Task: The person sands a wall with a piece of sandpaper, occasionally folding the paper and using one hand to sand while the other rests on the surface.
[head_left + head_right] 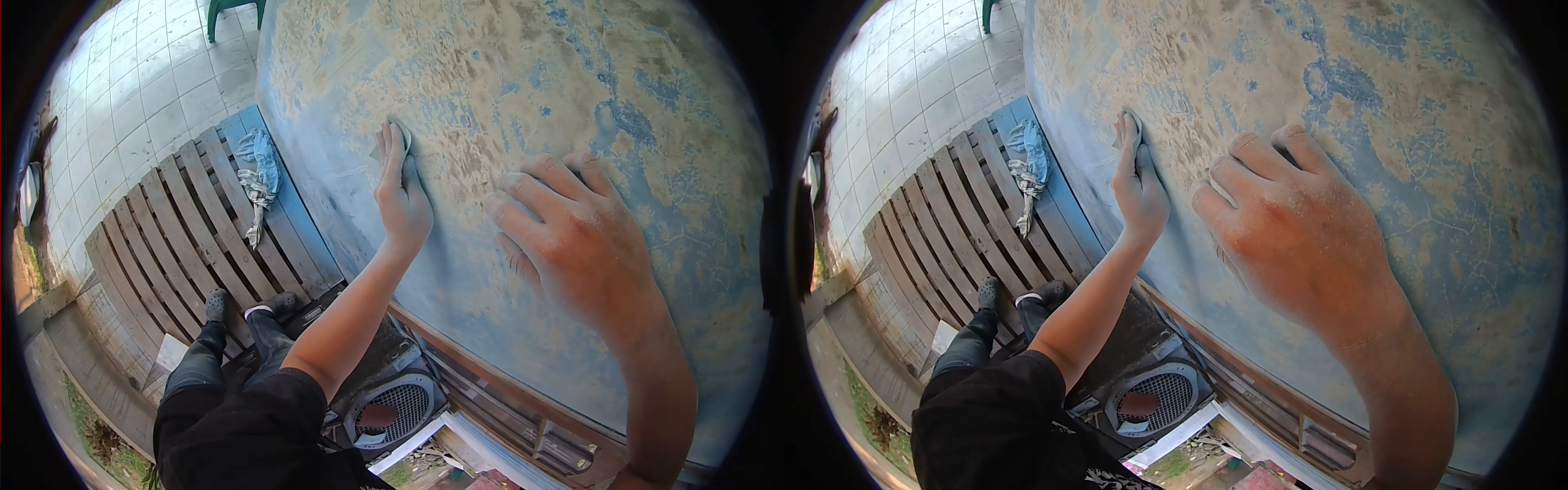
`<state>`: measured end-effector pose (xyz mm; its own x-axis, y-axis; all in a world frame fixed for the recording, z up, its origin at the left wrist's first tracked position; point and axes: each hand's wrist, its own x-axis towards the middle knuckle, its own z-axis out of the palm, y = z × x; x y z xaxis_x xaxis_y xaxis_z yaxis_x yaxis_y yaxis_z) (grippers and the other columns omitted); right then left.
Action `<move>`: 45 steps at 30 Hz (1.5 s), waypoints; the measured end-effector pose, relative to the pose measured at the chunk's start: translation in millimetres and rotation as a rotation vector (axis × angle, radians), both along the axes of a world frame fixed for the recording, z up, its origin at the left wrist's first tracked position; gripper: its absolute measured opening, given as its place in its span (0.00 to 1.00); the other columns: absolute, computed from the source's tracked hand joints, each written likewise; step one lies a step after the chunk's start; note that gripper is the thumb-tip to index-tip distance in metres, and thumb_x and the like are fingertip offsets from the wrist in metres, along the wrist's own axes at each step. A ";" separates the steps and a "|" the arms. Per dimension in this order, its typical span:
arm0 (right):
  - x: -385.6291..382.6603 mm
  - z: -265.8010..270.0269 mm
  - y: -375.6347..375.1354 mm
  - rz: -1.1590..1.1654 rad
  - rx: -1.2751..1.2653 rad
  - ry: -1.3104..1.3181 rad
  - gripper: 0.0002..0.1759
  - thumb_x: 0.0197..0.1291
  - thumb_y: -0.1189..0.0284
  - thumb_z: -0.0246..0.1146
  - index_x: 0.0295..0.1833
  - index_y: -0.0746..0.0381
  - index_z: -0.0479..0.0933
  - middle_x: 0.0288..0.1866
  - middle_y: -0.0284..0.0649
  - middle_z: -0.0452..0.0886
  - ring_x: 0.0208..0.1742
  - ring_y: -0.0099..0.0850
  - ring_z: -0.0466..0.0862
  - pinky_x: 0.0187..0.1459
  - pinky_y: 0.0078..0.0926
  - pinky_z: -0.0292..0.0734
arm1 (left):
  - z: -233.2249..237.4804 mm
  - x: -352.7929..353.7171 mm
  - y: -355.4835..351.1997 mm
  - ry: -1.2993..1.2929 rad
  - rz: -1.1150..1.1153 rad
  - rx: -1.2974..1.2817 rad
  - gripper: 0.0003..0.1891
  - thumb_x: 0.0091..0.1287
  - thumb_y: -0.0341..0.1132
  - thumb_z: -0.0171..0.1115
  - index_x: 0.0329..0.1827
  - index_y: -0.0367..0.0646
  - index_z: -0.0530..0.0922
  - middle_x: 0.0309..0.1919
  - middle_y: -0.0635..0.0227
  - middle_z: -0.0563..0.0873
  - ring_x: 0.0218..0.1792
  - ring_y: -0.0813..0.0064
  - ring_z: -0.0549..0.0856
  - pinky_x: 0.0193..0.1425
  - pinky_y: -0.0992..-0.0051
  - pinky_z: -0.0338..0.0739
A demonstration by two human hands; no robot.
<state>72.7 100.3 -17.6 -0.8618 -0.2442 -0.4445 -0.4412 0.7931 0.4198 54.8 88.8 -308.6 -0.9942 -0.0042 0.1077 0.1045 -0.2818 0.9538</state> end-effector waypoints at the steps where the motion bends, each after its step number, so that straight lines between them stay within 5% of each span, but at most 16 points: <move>1: 0.6 0.4 0.1 -0.003 0.000 0.010 0.15 0.58 0.70 0.79 0.51 0.56 0.89 0.55 0.35 0.90 0.65 0.35 0.85 0.69 0.42 0.77 | 3.1 -7.7 0.3 -0.041 0.013 0.045 0.29 0.82 0.16 0.47 0.86 0.31 0.67 0.86 0.40 0.66 0.89 0.43 0.58 0.90 0.57 0.58; 4: 0.6 -1.3 1.2 0.003 0.007 0.005 0.15 0.58 0.70 0.79 0.51 0.56 0.89 0.56 0.35 0.90 0.66 0.35 0.85 0.70 0.43 0.77 | 5.5 -12.4 -1.5 -0.052 -0.001 0.021 0.27 0.85 0.19 0.47 0.86 0.33 0.67 0.87 0.42 0.66 0.89 0.43 0.57 0.91 0.57 0.56; 6: 0.4 -3.1 1.9 0.058 -0.060 0.070 0.01 0.64 0.73 0.70 0.41 0.56 0.86 0.42 0.35 0.88 0.58 0.33 0.85 0.67 0.41 0.78 | 0.7 -4.2 -4.6 -0.016 -0.016 -0.003 0.28 0.84 0.18 0.48 0.86 0.33 0.67 0.87 0.42 0.66 0.89 0.43 0.57 0.91 0.56 0.56; 16: -1.1 -3.0 -1.0 0.053 -0.068 0.070 0.02 0.63 0.71 0.71 0.41 0.56 0.87 0.43 0.35 0.88 0.59 0.32 0.85 0.67 0.39 0.77 | -15.2 89.1 -24.6 0.047 -0.193 0.012 0.36 0.72 0.09 0.50 0.86 0.30 0.67 0.85 0.36 0.67 0.88 0.39 0.59 0.90 0.53 0.57; 18: -1.9 1.4 -2.4 -0.005 -0.014 -0.006 0.14 0.57 0.70 0.79 0.50 0.58 0.89 0.52 0.35 0.90 0.64 0.35 0.85 0.66 0.40 0.78 | -15.1 82.2 -17.3 0.031 -0.152 0.001 0.35 0.73 0.10 0.51 0.86 0.30 0.67 0.85 0.36 0.67 0.88 0.39 0.59 0.90 0.53 0.57; 21: -0.8 0.5 0.5 0.000 -0.033 0.007 0.15 0.58 0.70 0.79 0.50 0.58 0.89 0.53 0.35 0.90 0.63 0.35 0.85 0.66 0.40 0.78 | -7.2 56.5 -1.2 -0.007 -0.035 0.005 0.32 0.77 0.13 0.50 0.86 0.29 0.67 0.85 0.37 0.66 0.89 0.39 0.58 0.90 0.53 0.57; 24: -0.6 -3.5 2.7 0.053 -0.095 0.087 0.02 0.65 0.72 0.70 0.41 0.56 0.87 0.43 0.34 0.88 0.58 0.32 0.85 0.67 0.38 0.77 | 10.4 21.4 -1.6 -0.021 -0.016 0.032 0.30 0.79 0.15 0.48 0.86 0.30 0.67 0.86 0.38 0.66 0.89 0.39 0.58 0.90 0.53 0.57; 27: -1.0 -1.9 3.3 0.063 -0.072 0.068 0.03 0.66 0.71 0.69 0.42 0.56 0.87 0.43 0.34 0.88 0.58 0.32 0.85 0.67 0.38 0.77 | 22.4 12.3 -3.6 -0.111 -0.006 0.024 0.31 0.79 0.14 0.46 0.86 0.30 0.68 0.86 0.38 0.67 0.89 0.39 0.59 0.90 0.54 0.56; 33: -2.6 -0.3 2.1 0.064 -0.068 0.050 0.03 0.67 0.71 0.68 0.43 0.56 0.87 0.43 0.35 0.88 0.58 0.32 0.85 0.68 0.40 0.77 | -14.0 74.5 -15.5 0.249 -0.182 0.032 0.30 0.78 0.13 0.46 0.84 0.29 0.70 0.85 0.39 0.68 0.89 0.42 0.59 0.91 0.53 0.55; 36: -1.6 -1.0 1.1 0.066 -0.040 0.041 0.03 0.67 0.71 0.69 0.42 0.56 0.87 0.43 0.35 0.88 0.58 0.33 0.85 0.67 0.40 0.77 | -36.4 49.1 -10.3 -0.016 -0.103 0.051 0.29 0.79 0.13 0.47 0.84 0.29 0.70 0.85 0.40 0.68 0.89 0.44 0.60 0.91 0.54 0.56; 41: -3.3 1.2 -1.1 0.062 -0.036 0.021 0.03 0.66 0.70 0.69 0.42 0.56 0.87 0.42 0.35 0.88 0.58 0.33 0.85 0.67 0.40 0.77 | 9.8 37.2 -5.0 -0.283 0.020 0.050 0.31 0.77 0.12 0.48 0.85 0.30 0.69 0.86 0.40 0.68 0.89 0.45 0.60 0.91 0.56 0.56; 43: -4.4 0.9 -0.7 0.070 -0.039 0.034 0.03 0.66 0.70 0.69 0.41 0.56 0.86 0.42 0.35 0.88 0.58 0.33 0.85 0.66 0.40 0.77 | 18.3 54.0 -14.4 0.062 -0.104 0.094 0.34 0.74 0.10 0.48 0.85 0.31 0.69 0.85 0.39 0.68 0.89 0.44 0.59 0.90 0.57 0.58; 45: -4.3 1.1 -1.6 0.047 -0.051 0.020 0.03 0.66 0.70 0.70 0.42 0.56 0.87 0.42 0.35 0.88 0.58 0.33 0.85 0.66 0.40 0.77 | 0.8 58.2 -20.8 0.113 -0.153 0.067 0.35 0.72 0.08 0.47 0.85 0.31 0.69 0.85 0.39 0.69 0.89 0.45 0.59 0.90 0.57 0.59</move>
